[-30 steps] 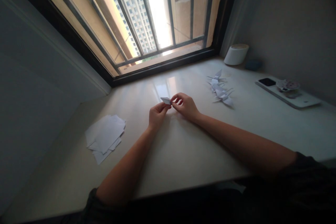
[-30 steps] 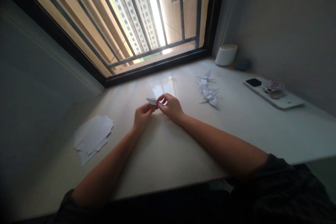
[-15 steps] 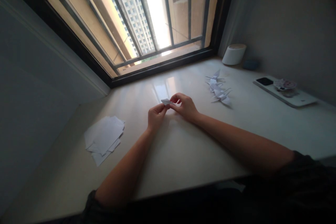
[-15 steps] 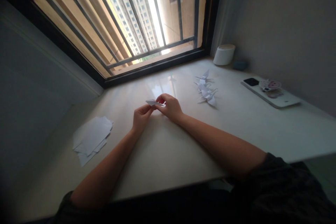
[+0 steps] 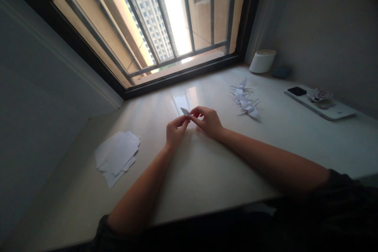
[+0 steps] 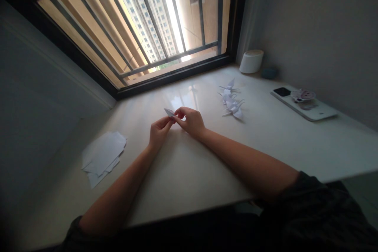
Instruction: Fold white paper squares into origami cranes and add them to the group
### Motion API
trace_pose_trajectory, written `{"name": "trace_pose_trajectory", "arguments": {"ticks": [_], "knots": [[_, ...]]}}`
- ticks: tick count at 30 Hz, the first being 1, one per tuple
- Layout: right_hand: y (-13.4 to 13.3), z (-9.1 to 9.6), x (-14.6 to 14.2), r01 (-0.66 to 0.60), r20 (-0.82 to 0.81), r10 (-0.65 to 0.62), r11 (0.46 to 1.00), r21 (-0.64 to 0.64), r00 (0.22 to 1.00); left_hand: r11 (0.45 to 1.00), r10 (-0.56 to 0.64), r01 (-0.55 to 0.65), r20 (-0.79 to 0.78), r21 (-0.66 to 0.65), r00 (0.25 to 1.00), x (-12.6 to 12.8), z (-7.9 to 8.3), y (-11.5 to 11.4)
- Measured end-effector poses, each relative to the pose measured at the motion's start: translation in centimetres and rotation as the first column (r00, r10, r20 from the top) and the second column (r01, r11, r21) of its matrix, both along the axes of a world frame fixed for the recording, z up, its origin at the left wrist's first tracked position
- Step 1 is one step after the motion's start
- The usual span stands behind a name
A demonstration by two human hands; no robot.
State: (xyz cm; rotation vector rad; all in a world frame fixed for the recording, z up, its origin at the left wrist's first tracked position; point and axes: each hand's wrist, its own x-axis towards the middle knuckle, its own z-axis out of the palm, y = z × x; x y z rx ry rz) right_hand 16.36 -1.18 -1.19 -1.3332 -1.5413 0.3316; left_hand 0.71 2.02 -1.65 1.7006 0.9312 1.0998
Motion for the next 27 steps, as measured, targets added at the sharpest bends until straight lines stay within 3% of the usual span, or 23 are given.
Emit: {"name": "trace_pose_trajectory", "arguments": {"ticks": [10,18,27], "knots": [[-0.15,0.13,-0.17,-0.012,-0.058,0.011,1.000,-0.010,0.998,0.992,0.051,-0.047,-0.032,0.115,0.998,-0.11,0.36,-0.01],[0.66,-0.63,-0.03,-0.111,-0.256,0.096,0.993,-0.047,0.962,0.995,0.021,-0.005,0.156,-0.099,0.988,0.11,-0.11,0.28],[0.38,-0.35,-0.15,-0.150,-0.182,0.147,0.989,-0.002,0.972,0.997,0.030,-0.019,0.139,-0.079,0.990,0.03,0.17,0.09]]}}
